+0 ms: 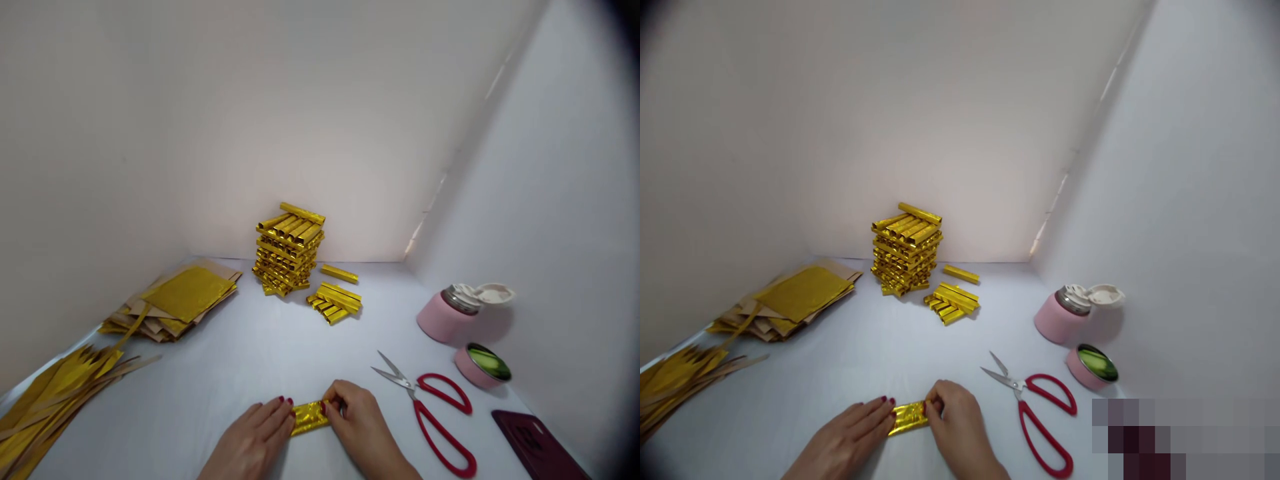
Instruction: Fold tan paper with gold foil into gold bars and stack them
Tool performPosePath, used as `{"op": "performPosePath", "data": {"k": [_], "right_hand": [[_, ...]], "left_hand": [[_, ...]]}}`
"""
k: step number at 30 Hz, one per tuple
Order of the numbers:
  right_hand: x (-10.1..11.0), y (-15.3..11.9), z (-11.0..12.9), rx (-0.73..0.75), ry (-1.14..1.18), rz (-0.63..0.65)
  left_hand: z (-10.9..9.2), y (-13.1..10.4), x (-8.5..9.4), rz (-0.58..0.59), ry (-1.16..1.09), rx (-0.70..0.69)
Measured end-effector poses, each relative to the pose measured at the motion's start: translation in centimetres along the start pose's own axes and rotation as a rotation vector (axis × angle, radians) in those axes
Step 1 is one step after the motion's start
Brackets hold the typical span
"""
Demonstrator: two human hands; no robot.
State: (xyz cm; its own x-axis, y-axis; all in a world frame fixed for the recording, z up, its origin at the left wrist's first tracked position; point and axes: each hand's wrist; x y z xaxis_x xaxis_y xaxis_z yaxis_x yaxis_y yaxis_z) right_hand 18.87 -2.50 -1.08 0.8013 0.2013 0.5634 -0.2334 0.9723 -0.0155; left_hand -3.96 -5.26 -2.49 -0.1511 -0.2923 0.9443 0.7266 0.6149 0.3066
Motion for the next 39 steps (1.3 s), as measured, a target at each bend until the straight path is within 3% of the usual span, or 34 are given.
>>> {"op": "performPosePath", "data": {"k": [4, 9, 12, 16, 18, 21, 22, 25, 29, 34, 39], "right_hand": [[-0.1, -0.3, 0.0, 0.032, -0.016, -0.019], [0.2, -0.4, -0.3, 0.175, -0.119, -0.093], [0.4, -0.6, -0.6, 0.183, -0.197, -0.113], [-0.8, -1.4, -1.2, 0.282, -0.417, -0.163], [-2.2, -1.9, -1.6, 0.438, -0.56, -0.126], [-4.7, -2.6, -2.4, 0.704, -0.65, 0.048], [-5.3, -2.8, -2.8, 0.711, -0.671, 0.081], [-5.8, -3.1, -3.9, 0.646, -0.704, 0.103], [-4.2, -3.5, -4.5, 0.569, -0.677, 0.146], [-1.8, -3.9, -3.3, 0.429, -0.608, 0.216], [0.3, -4.3, -2.6, 0.249, -0.567, 0.161]], "left_hand": [[-0.5, -0.8, -1.2, 0.071, 0.128, -0.032], [-1.1, -1.9, -2.3, 0.024, 0.203, -0.029], [-1.2, -2.0, -2.5, 0.011, 0.211, -0.034], [-1.0, -1.7, -2.4, -0.015, 0.164, -0.028], [-1.0, -1.7, -2.5, -0.019, 0.162, -0.051], [-1.1, -1.7, -2.5, -0.022, 0.194, -0.065], [-1.1, -1.7, -2.6, -0.026, 0.204, -0.066], [-1.2, -1.7, -2.6, -0.025, 0.213, -0.054], [-1.3, -1.7, -2.6, -0.017, 0.208, -0.019], [-1.3, -1.9, -2.1, 0.053, 0.165, -0.021], [-1.1, -1.7, -1.8, 0.071, 0.103, -0.017]]}}
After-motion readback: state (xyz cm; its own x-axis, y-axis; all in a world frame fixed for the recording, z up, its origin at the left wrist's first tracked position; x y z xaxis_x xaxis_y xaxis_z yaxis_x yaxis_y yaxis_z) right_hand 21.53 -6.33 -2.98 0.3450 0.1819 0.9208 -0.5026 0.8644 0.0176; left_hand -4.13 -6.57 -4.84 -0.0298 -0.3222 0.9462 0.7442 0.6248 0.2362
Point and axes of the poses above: each hand's wrist, its own y-axis towards the middle knuckle, its own x-axis out of the back of the hand, z = x × y, and after that the axes turned 11 degrees about y, right-handed
